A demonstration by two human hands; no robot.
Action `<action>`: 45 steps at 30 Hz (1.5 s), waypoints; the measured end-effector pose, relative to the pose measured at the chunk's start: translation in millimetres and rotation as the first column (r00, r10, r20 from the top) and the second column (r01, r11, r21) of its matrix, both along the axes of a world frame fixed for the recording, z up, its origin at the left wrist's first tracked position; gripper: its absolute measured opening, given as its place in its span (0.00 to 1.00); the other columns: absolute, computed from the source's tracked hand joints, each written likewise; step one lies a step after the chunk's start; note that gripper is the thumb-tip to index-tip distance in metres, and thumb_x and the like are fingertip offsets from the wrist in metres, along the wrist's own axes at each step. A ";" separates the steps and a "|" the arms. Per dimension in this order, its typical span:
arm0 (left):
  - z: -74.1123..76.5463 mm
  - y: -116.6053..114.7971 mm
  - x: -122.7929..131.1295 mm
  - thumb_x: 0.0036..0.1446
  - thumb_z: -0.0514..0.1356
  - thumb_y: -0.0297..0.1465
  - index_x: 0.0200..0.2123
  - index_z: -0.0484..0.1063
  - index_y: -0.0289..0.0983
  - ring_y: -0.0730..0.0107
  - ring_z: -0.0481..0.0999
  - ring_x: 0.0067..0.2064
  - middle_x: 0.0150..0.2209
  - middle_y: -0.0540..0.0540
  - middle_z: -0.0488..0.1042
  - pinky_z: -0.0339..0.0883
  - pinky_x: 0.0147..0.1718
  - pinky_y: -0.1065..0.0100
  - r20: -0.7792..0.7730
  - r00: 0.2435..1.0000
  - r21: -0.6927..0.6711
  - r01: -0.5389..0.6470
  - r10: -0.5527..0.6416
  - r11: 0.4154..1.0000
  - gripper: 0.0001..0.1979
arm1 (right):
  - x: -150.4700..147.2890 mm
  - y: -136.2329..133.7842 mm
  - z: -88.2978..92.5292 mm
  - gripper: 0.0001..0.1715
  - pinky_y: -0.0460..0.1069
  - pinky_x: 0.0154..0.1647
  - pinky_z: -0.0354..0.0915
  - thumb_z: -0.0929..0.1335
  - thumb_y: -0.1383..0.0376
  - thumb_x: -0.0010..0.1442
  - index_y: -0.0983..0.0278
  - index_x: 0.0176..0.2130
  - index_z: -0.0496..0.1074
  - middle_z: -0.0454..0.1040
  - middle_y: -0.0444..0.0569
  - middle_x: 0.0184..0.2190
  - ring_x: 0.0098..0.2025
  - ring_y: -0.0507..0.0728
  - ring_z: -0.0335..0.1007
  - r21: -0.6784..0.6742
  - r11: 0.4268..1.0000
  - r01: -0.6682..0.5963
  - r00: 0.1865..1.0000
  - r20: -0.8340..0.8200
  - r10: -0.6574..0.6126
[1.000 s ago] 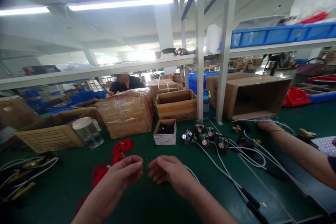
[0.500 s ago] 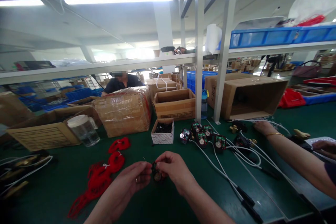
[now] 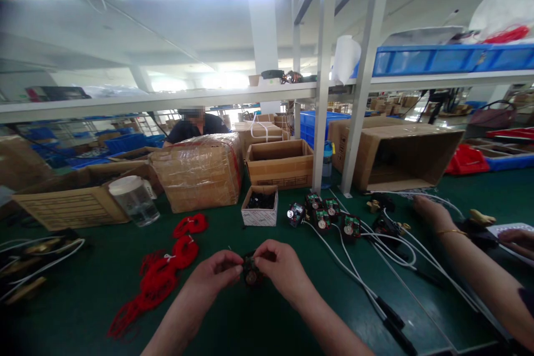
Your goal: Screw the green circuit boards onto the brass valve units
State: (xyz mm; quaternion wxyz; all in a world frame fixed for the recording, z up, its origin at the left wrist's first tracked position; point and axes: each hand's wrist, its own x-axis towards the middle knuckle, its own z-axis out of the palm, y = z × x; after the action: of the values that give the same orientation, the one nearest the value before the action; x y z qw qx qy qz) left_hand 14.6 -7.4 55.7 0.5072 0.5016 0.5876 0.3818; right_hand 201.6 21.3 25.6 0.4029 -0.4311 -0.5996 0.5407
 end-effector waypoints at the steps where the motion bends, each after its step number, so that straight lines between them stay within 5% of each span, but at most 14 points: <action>1: -0.4 -0.2 0.3 0.47 0.65 0.34 0.32 0.77 0.38 0.63 0.77 0.36 0.31 0.49 0.78 0.67 0.38 0.66 -0.050 0.999 0.026 0.014 -0.013 1.000 0.08 | 2.4 0.3 -2.8 0.05 0.48 0.33 0.64 0.70 0.63 0.55 0.63 0.33 0.75 0.73 0.44 0.28 0.32 0.55 0.69 0.035 0.999 0.002 0.999 0.035 -0.004; 8: -9.4 -4.3 5.2 0.51 0.61 0.33 0.30 0.79 0.42 0.59 0.76 0.40 0.36 0.48 0.77 0.65 0.41 0.63 -0.393 0.920 0.132 0.057 0.000 0.990 0.06 | 12.3 -7.3 -12.1 0.05 0.47 0.32 0.62 0.69 0.70 0.56 0.62 0.32 0.76 0.67 0.44 0.32 0.33 0.53 0.68 0.213 0.976 0.046 0.968 0.232 -0.096; 24: -17.2 6.8 10.2 0.54 0.58 0.34 0.32 0.77 0.40 0.62 0.75 0.39 0.35 0.48 0.75 0.66 0.40 0.63 -0.446 0.894 0.168 0.042 0.038 0.985 0.08 | 7.1 5.4 -18.2 0.09 0.47 0.39 0.64 0.70 0.74 0.55 0.62 0.31 0.78 0.71 0.44 0.34 0.37 0.54 0.70 0.297 0.953 0.055 0.946 0.291 -0.145; 32: -3.7 -16.0 9.8 0.54 0.57 0.34 0.35 0.73 0.40 0.59 0.77 0.43 0.39 0.45 0.78 0.67 0.45 0.60 -0.327 0.942 0.142 0.121 -0.069 0.982 0.08 | 13.4 -8.7 5.5 0.06 0.45 0.35 0.63 0.69 0.73 0.56 0.63 0.32 0.76 0.73 0.43 0.31 0.34 0.53 0.69 0.193 0.976 -0.098 0.961 0.275 0.042; 37: 4.8 -23.4 17.2 0.47 0.62 0.30 0.49 0.73 0.41 0.59 0.77 0.51 0.47 0.45 0.80 0.66 0.53 0.63 -0.177 0.971 0.147 0.185 -0.159 0.972 0.22 | 15.0 -10.6 24.5 0.05 0.45 0.33 0.62 0.70 0.72 0.54 0.63 0.33 0.76 0.73 0.41 0.30 0.32 0.52 0.69 0.117 0.943 -0.312 0.923 0.273 0.272; 42: 0.5 -18.3 18.7 0.49 0.63 0.35 0.47 0.75 0.38 0.59 0.80 0.38 0.33 0.47 0.81 0.69 0.40 0.64 -0.088 0.980 0.039 0.179 -0.176 0.983 0.20 | 12.6 -8.7 30.9 0.06 0.46 0.33 0.63 0.70 0.69 0.56 0.63 0.37 0.75 0.74 0.42 0.30 0.32 0.53 0.70 0.090 0.955 -0.284 0.941 0.217 0.260; 45: -2.7 -16.3 17.1 0.48 0.64 0.38 0.45 0.75 0.37 0.59 0.80 0.40 0.33 0.46 0.81 0.69 0.41 0.64 0.030 0.991 -0.005 0.132 -0.132 0.991 0.20 | 12.9 -8.4 22.8 0.07 0.48 0.35 0.65 0.67 0.64 0.61 0.64 0.38 0.73 0.74 0.44 0.31 0.33 0.54 0.70 0.077 0.970 -0.231 0.969 0.113 0.222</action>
State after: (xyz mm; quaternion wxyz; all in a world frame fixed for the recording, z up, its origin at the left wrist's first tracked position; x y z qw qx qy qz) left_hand 31.7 -23.7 53.1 0.5418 0.5321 0.5468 0.3528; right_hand 214.5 12.9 48.3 0.3259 -0.3687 -0.6885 0.5327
